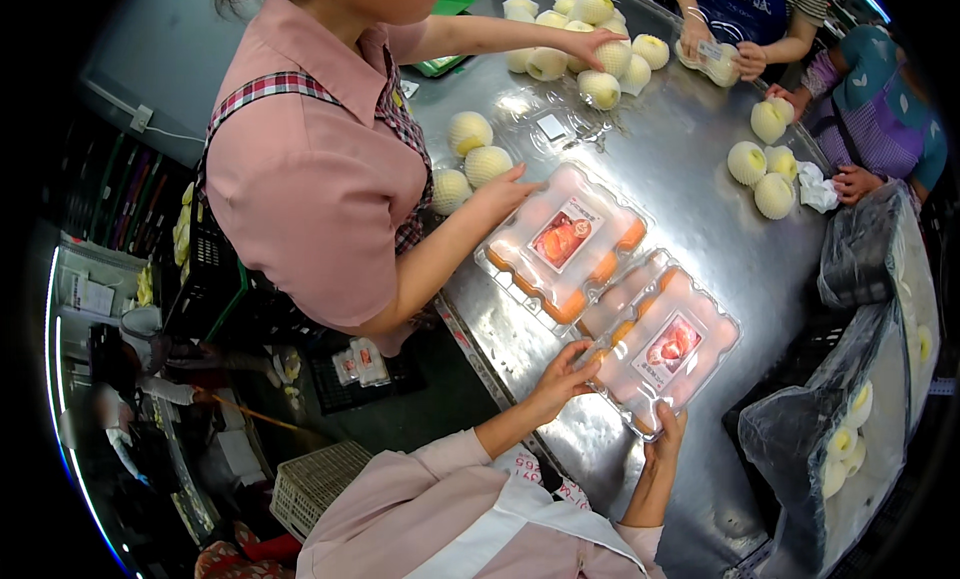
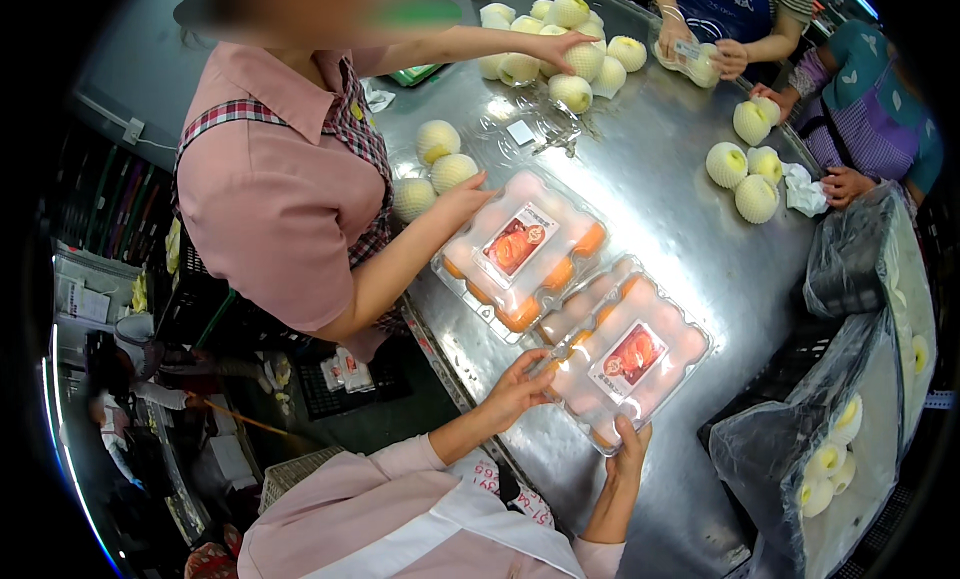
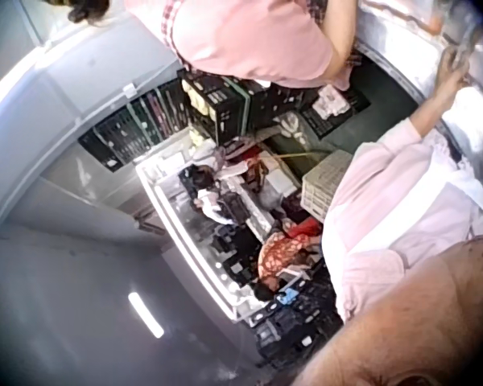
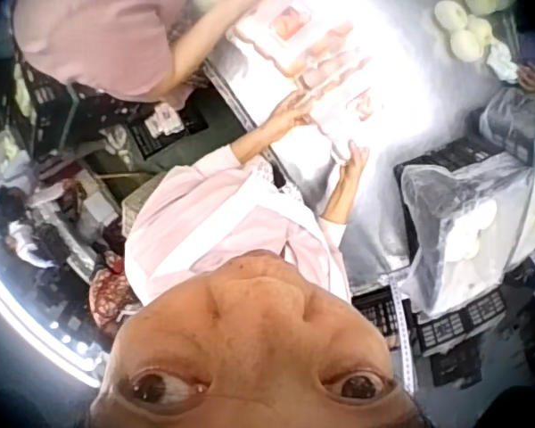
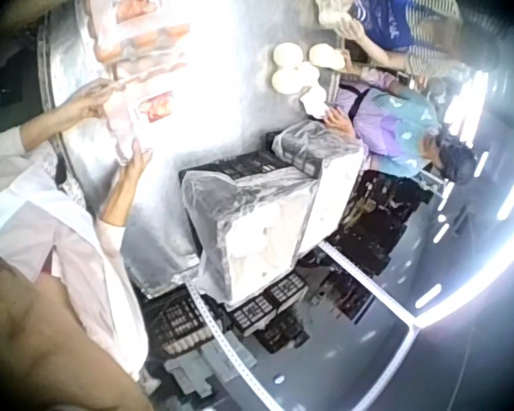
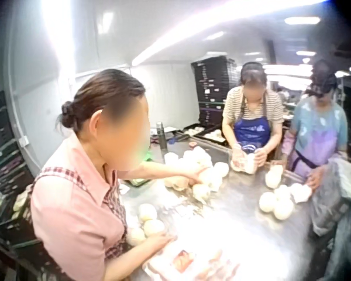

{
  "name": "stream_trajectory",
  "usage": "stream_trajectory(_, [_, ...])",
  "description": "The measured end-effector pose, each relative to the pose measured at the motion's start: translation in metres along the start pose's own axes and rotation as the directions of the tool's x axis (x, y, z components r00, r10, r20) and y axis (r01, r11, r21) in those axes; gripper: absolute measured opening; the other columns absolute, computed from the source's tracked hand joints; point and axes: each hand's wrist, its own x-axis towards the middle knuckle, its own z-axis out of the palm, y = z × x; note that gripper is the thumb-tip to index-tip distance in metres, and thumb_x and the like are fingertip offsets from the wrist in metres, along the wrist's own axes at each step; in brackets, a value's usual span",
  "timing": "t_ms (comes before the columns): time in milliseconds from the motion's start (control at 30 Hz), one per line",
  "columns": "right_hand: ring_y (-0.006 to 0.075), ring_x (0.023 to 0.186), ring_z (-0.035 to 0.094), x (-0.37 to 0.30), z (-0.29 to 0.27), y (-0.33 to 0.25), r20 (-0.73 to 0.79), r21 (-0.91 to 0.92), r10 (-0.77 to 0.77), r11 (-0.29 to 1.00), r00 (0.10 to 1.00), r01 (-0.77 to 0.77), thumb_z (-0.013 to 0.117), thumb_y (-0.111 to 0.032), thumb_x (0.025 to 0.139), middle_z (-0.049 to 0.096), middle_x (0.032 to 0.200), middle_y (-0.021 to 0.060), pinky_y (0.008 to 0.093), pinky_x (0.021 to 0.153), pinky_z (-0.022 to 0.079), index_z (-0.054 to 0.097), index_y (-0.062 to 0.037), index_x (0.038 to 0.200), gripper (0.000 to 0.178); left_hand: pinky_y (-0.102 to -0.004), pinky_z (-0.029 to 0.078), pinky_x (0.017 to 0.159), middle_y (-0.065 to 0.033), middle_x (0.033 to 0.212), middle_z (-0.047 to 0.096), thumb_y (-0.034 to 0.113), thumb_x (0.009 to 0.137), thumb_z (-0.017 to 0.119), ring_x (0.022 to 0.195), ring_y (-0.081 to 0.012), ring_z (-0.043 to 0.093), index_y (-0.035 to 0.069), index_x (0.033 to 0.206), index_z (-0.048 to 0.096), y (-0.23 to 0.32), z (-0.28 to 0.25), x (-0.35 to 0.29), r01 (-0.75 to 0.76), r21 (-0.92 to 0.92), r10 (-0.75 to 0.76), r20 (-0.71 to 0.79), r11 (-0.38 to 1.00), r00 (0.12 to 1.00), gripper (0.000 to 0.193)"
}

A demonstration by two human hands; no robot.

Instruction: The person sorts and packages small orange fruits by hand at a large metal table, moving them from one container into clear plastic trays.

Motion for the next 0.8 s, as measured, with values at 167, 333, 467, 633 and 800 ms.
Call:
stream_trajectory(167, [0.0224, 0.094, 0.053, -0.011, -0.001, -0.001, 0.0, -0.011, -0.027, 1.0, 1.0, 0.027, 0.063, -0.017, 0.068, 0.051, 0.105, 0.0122, 0.0331, 0.082, 0.043, 0.038, 0.0039, 0.117, 0.059, -0.0329, 0.046, 0.078, -0.0063, 0.105, 0.052, 0.013, 0.083, 0.053, 0.089, -0.0156, 0.055, 0.012, 0.117, 0.035, -0.002, -0.003, -0.005, 0.043, 0.006, -0.043, 0.043, 0.999, 0.998, 0.038])
stream_trajectory(333, [0.0231, 0.1, 0.049, -0.015, -0.009, -0.003, -0.052, -0.033, -0.105, 0.994, 0.993, 0.104, 0.069, -0.02, 0.062, 0.047, 0.111, 0.0132, 0.0333, 0.084, 0.041, 0.035, 0.0049, 0.118, 0.07, -0.0354, 0.046, 0.079, -0.0071, 0.106, 0.052, 0.011, 0.082, 0.055, 0.09, -0.0174, 0.054, 0.012, 0.119, 0.035, -0.007, 0.006, 0.002, 0.056, -0.003, -0.056, 0.027, 0.998, 0.998, 0.042])
stream_trajectory(467, [0.0218, 0.096, 0.051, -0.019, -0.001, -0.013, -0.036, -0.161, -0.084, 0.984, 0.996, 0.077, 0.071, -0.019, 0.059, 0.05, 0.107, 0.0127, 0.0321, 0.083, 0.041, 0.038, 0.005, 0.115, 0.069, -0.0357, 0.046, 0.079, -0.0063, 0.109, 0.052, 0.009, 0.082, 0.053, 0.097, -0.0178, 0.053, 0.011, 0.117, 0.038, 0.007, 0.003, -0.006, 0.041, 0.065, -0.044, 0.051, 0.997, 0.998, 0.039])
stream_trajectory(633, [0.0212, 0.095, 0.053, -0.026, -0.004, -0.021, -0.017, -0.094, -0.11, 0.99, 0.994, 0.108, 0.071, -0.018, 0.06, 0.052, 0.105, 0.013, 0.0319, 0.084, 0.041, 0.04, 0.0055, 0.114, 0.067, -0.031, 0.045, 0.078, -0.0065, 0.109, 0.051, 0.009, 0.082, 0.053, 0.094, -0.0156, 0.052, 0.01, 0.114, 0.038, 0.007, 0.006, -0.003, 0.036, 0.088, -0.049, 0.151, 0.995, 0.987, 0.035])
stream_trajectory(800, [0.0208, 0.095, 0.053, -0.038, -0.016, -0.011, 0.033, -0.038, -0.085, 0.996, 0.996, 0.087, 0.069, -0.016, 0.061, 0.053, 0.105, 0.0129, 0.0316, 0.084, 0.041, 0.04, 0.0055, 0.113, 0.064, -0.0304, 0.036, 0.087, -0.0083, 0.111, 0.049, 0.03, 0.085, 0.049, 0.102, -0.0158, 0.047, 0.008, 0.121, 0.035, 0.013, 0.023, -0.003, -0.144, 0.385, 0.079, 0.18, 0.912, 0.98, 0.045])
